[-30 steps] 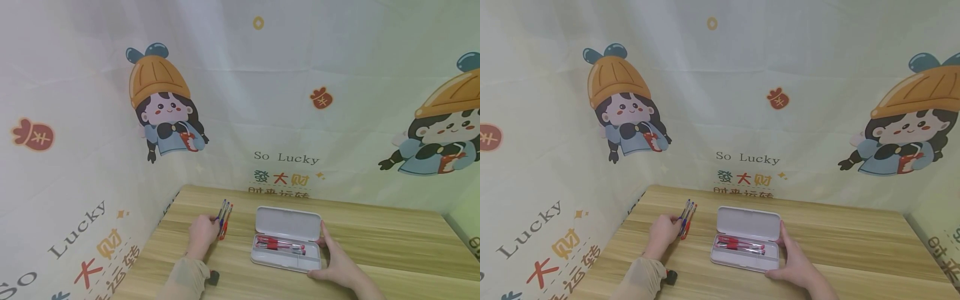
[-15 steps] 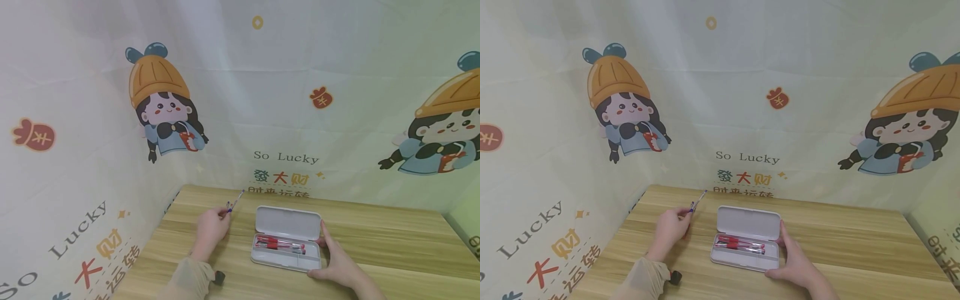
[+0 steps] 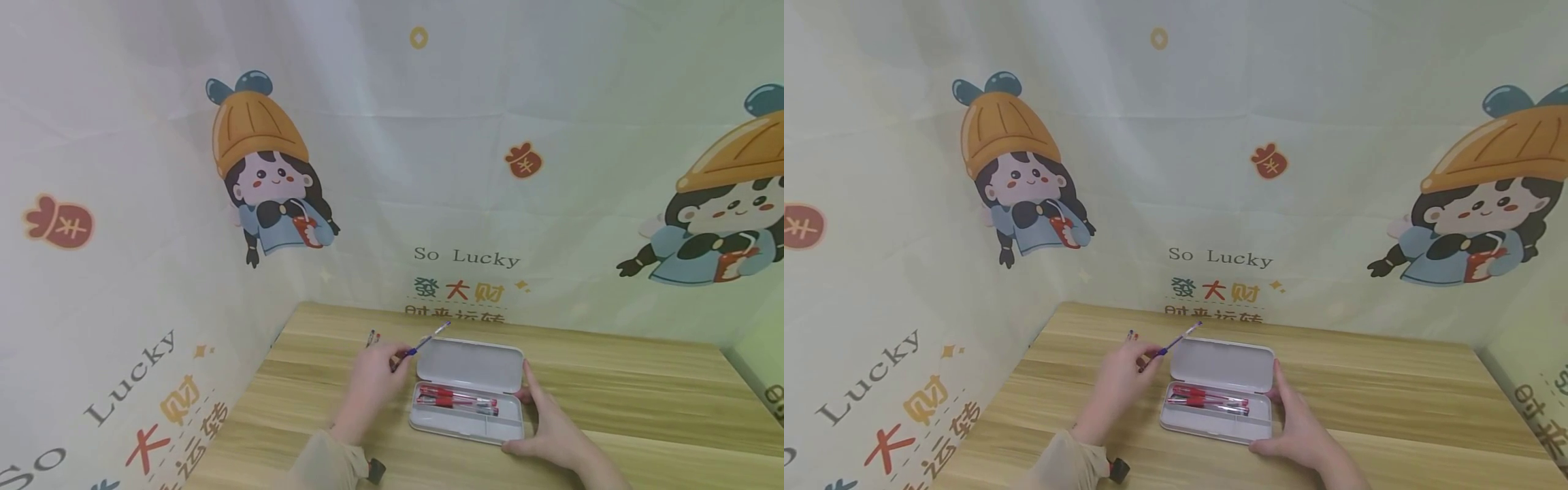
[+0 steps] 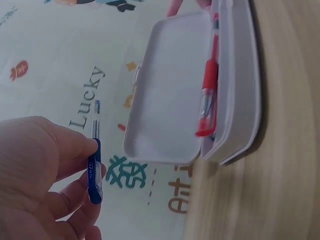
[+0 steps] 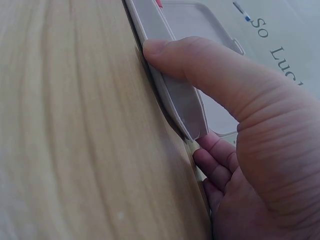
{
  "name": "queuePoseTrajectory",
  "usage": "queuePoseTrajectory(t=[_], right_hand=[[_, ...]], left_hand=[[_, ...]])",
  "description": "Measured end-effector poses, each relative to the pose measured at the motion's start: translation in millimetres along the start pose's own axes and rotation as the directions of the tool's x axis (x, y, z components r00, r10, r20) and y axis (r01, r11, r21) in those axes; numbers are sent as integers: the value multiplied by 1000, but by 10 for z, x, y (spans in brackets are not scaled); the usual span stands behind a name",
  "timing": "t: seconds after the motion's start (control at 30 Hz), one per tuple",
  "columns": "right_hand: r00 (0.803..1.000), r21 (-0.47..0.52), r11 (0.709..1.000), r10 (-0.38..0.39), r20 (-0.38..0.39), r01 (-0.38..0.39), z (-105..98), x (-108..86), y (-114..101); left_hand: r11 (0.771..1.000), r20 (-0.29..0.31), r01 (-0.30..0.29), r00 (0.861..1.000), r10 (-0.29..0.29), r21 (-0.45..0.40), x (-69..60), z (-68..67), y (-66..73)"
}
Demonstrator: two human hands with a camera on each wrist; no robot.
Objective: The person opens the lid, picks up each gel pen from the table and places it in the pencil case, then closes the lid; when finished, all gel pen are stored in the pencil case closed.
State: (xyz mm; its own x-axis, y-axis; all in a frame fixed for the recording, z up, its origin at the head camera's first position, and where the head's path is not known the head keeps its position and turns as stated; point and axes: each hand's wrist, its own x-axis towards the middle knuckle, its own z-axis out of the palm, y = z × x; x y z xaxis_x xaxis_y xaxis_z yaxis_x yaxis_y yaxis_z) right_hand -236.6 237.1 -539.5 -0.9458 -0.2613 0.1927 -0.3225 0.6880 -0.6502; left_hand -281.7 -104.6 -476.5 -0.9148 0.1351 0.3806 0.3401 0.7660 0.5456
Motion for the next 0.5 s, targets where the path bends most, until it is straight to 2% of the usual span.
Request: queuePoseTrajectory(t=[0.1,0.23,0.4,0.5], right_hand=[[1000,-3,1000,-7,-11,7,16,-6,5],[1000,-2,1000,-10,-13,10,31,-9,16],[1000,0,1000,-11,-9,11,29,-2,22],[1000,2,1000,-13,-11,13,25,4,20]], left_hand=[[998,17,-60,998,59,33,-49,77,39],[993,59,-100,994,96,64,-92,173,76],[990,133,-102,987,88,102,-105,253,123],[987,157,-100,984,79,124,-104,280,139]])
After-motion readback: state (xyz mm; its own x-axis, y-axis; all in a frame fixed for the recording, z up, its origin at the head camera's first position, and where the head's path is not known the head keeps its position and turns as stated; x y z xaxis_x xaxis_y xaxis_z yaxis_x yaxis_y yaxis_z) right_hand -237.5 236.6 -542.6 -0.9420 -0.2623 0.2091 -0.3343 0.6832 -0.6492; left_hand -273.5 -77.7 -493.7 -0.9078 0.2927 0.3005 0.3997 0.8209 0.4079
